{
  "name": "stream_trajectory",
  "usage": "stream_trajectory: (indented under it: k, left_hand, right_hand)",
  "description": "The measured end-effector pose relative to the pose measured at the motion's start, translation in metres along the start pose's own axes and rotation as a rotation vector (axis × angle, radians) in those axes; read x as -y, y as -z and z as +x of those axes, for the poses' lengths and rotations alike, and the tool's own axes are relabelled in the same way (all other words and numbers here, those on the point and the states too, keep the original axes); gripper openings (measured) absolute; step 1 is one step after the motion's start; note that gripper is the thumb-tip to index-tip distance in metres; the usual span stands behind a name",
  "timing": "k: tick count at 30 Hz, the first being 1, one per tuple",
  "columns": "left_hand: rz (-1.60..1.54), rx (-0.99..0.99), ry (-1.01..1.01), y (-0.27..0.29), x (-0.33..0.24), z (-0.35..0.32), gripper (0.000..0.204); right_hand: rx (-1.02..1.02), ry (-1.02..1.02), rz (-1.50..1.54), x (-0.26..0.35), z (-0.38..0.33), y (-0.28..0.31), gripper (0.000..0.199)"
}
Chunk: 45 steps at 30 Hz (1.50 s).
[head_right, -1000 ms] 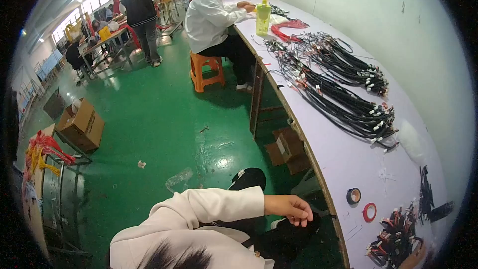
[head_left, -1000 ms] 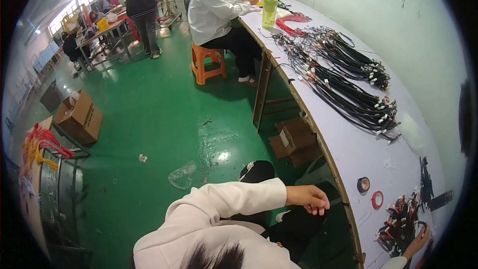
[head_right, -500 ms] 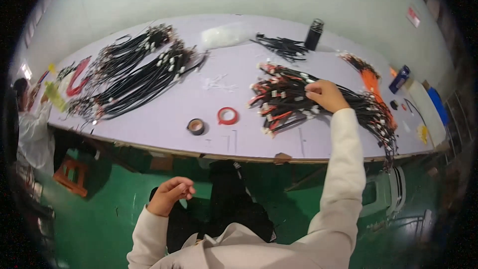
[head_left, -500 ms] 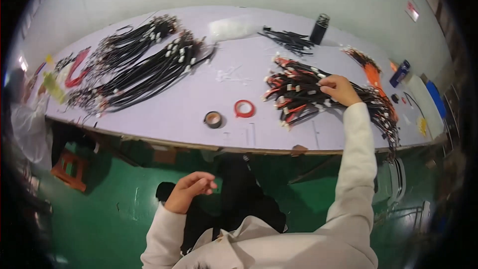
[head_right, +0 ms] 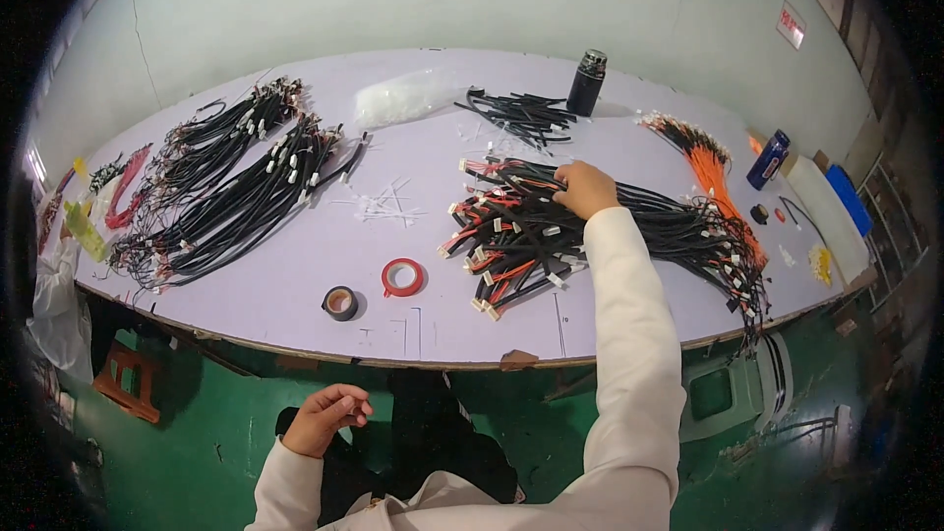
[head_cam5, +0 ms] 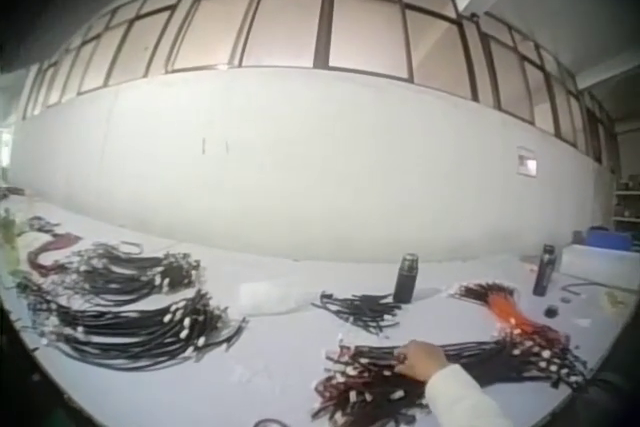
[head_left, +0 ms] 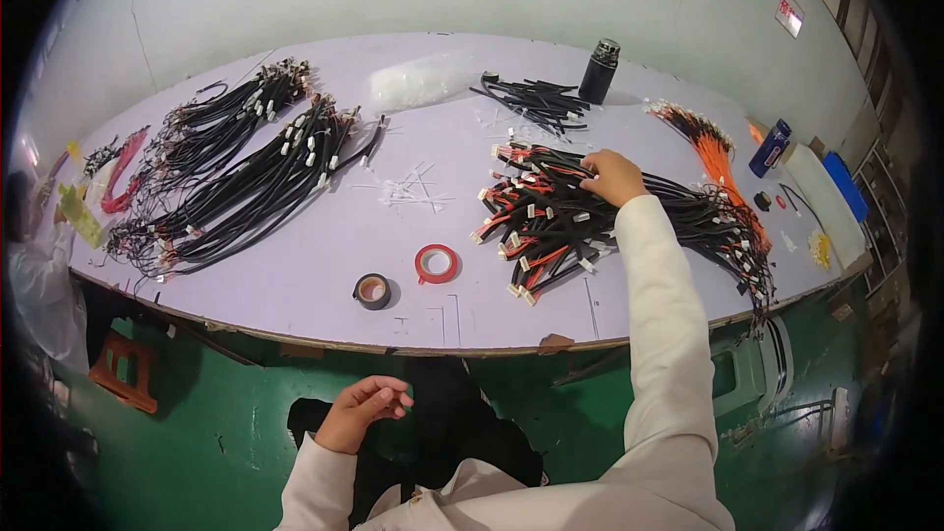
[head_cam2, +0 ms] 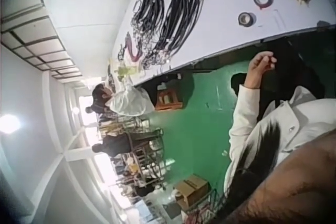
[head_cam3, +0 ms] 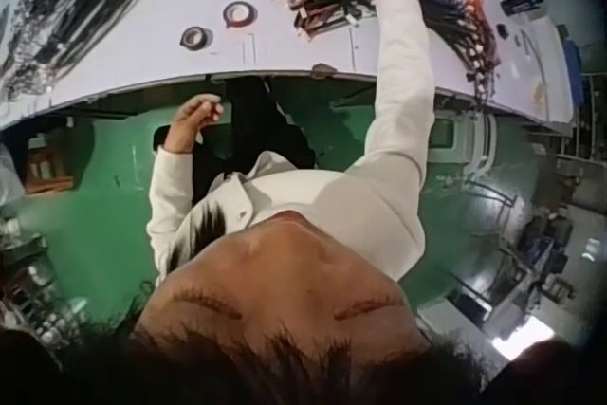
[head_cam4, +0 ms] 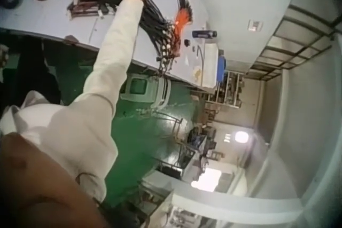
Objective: Wrapping black electrical tape around wire bundles near the plastic connectors at a factory workbench.
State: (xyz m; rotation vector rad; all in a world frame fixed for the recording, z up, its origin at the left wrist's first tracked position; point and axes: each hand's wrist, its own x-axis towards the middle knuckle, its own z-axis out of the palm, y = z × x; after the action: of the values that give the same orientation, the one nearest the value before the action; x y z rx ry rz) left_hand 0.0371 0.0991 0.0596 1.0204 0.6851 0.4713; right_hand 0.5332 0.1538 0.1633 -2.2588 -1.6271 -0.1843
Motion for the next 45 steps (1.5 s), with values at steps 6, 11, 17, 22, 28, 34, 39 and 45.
stream_trajectory:
  k: [6,11,17,22,28,34,39,45]
  left_hand:
    - [-0.031,-0.01,-0.007,0.009,0.006,-0.005,0.022]
    - [-0.048,-0.019,-0.031,0.016,0.005,-0.017,0.02]
    - [-0.033,0.039,-0.086,0.008,-0.002,-0.021,0.019]
    - [-0.013,0.092,-0.201,-0.006,0.005,-0.031,0.033]
    - [0.239,0.099,-0.791,-0.068,-0.017,-0.033,0.071]
    - [0.261,-0.182,-1.082,-0.042,-0.002,-0.08,0.055]
    - [0.114,-0.669,-1.078,-0.005,0.003,-0.144,0.043]
    - [-0.297,-1.143,-1.027,0.069,0.012,-0.21,0.027]
  right_hand:
    - [-0.325,0.304,-0.437,-0.009,-0.012,-0.011,0.019]
    - [-0.831,0.065,0.329,0.003,-0.03,0.053,0.012]
    - [-0.103,0.068,0.167,0.034,-0.056,0.1,0.014]
    - [0.027,0.117,0.62,0.103,-0.103,0.119,0.02]
    - [0.079,0.555,0.571,0.233,-0.237,0.087,0.025]
    - [0.388,0.738,0.513,0.309,-0.257,0.026,0.017]
    - [0.723,0.89,0.897,0.369,-0.279,-0.011,0.034]
    - [1.206,0.751,1.235,0.42,-0.294,-0.072,0.041]
